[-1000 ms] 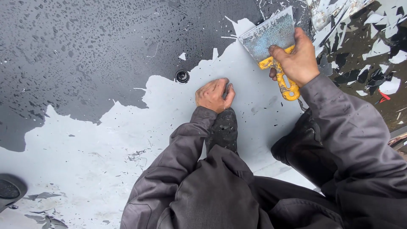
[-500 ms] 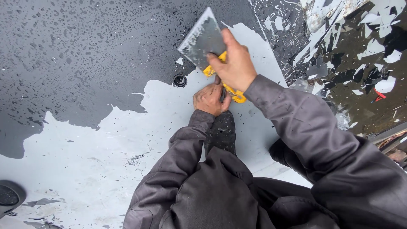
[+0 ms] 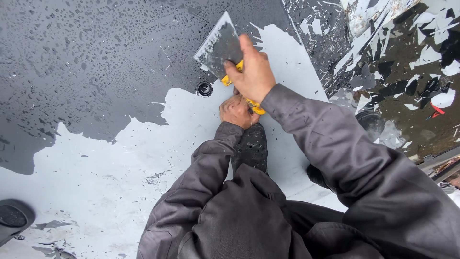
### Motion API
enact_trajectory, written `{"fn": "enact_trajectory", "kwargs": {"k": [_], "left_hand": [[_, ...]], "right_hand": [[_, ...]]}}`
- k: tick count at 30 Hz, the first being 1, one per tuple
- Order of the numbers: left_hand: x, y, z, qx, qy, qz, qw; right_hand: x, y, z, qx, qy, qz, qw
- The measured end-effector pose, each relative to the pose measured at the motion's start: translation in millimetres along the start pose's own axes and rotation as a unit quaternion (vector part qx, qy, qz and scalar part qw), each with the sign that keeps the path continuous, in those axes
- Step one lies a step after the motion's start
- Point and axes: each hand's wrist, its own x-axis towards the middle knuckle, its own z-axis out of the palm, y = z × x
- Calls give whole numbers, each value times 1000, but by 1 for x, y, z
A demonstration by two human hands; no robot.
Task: Use a metal scraper to remove old paint or coating from a flat surface.
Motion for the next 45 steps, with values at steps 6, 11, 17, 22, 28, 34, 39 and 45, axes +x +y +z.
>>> {"fn": "enact_trajectory", "kwargs": {"k": [6,11,17,22,28,34,39,45], "left_hand": [[11,22,-18,-7,2,-9,1000],[14,25,-20,-14,5,-30,999],[13,21,-18,-9,-1,-22,1000],[7,20,-18,9,-15,-18,1000],[14,24,-20,-5,8,-27,1000],[17,30,-18,0,-3,-42,999],[7,18,-10,17,14,-10,1000],[-11,-5,5,66,9,-1,998]], "right_hand": [[-15,-4,-64,-40,0,15,999],[-28,26,-105,107,33,104,988],[-7,13,-30,-58,36,-11,998],[-14,-14,-41,-59,-32,26,997],[-24,17,-111,4,40,62,997],[-19,25,-103,9,61,32,998],[-3,13,-13,-2,16,27,1000],[-1,12,0,-109,-40,-120,986]]}}
